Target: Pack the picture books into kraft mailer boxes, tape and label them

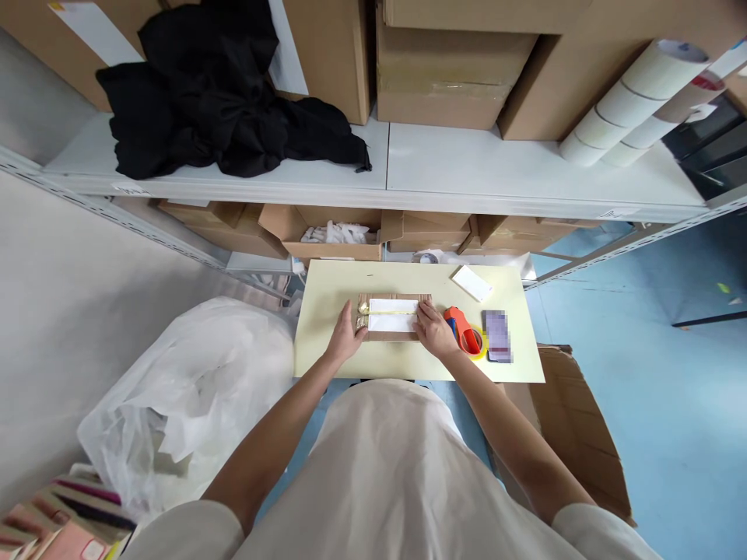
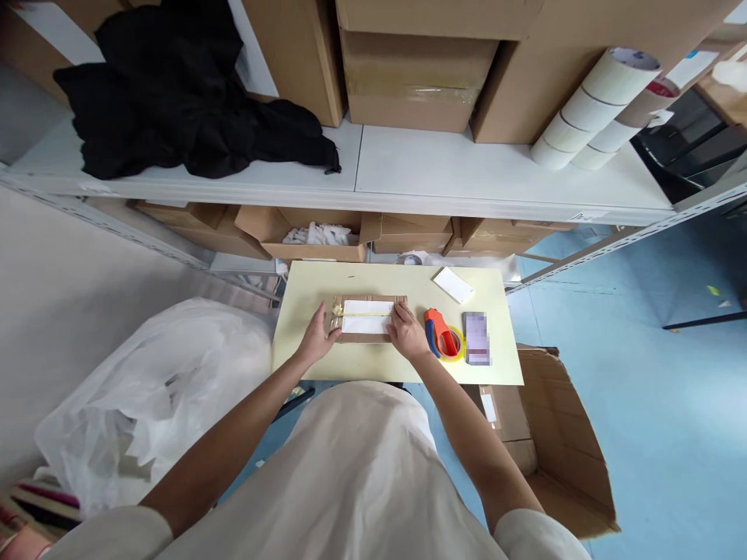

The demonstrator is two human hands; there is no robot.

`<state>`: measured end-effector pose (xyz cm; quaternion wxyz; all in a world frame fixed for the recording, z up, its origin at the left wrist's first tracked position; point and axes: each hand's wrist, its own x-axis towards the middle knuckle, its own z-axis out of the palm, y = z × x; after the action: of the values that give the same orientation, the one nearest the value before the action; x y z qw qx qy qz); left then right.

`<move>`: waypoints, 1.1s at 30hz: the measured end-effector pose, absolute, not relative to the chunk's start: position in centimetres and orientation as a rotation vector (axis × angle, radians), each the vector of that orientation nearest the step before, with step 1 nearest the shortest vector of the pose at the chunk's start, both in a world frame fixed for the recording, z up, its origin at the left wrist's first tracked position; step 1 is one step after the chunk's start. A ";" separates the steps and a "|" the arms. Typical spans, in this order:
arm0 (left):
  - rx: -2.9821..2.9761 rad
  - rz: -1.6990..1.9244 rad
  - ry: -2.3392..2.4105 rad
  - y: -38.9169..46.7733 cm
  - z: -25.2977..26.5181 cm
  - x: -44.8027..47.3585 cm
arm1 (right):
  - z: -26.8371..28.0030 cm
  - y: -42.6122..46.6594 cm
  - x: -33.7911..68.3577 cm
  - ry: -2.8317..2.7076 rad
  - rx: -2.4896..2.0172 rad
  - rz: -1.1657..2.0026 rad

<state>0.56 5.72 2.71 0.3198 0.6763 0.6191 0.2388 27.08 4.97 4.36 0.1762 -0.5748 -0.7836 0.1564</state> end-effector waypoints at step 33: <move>2.561 0.063 1.331 5.3 4.8 4.1 | -1.0 -0.7 33.9 -1.631 -2.593 0.705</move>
<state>4.08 5.31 4.79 0.1272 0.8799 0.4573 0.0216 33.92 -0.68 -0.97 -0.0007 -0.8249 -0.5188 0.2243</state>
